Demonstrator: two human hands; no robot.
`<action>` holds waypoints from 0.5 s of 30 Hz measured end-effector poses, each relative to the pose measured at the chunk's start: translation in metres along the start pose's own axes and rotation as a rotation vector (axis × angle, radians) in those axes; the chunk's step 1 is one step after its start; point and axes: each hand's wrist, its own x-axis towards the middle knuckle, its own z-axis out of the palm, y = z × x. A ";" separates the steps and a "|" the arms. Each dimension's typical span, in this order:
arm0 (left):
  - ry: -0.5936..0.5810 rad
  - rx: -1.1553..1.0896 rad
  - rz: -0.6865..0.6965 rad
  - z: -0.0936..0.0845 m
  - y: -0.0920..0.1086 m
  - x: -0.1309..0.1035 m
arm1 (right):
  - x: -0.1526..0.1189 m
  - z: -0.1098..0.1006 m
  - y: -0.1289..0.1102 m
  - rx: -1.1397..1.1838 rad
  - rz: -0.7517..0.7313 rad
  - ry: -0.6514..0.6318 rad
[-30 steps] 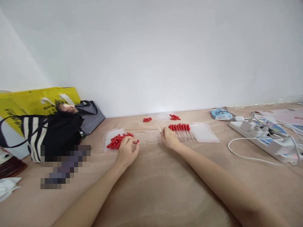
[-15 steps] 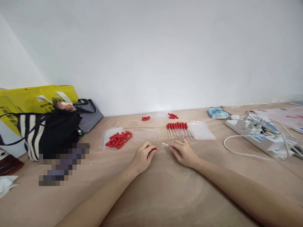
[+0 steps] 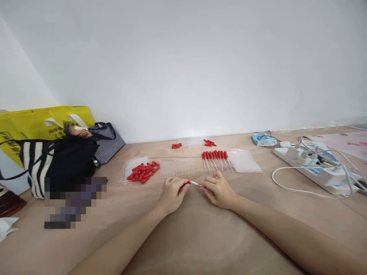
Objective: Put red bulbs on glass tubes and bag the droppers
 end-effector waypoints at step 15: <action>-0.076 0.008 0.135 -0.004 0.007 -0.006 | 0.000 -0.009 0.003 -0.029 -0.111 -0.063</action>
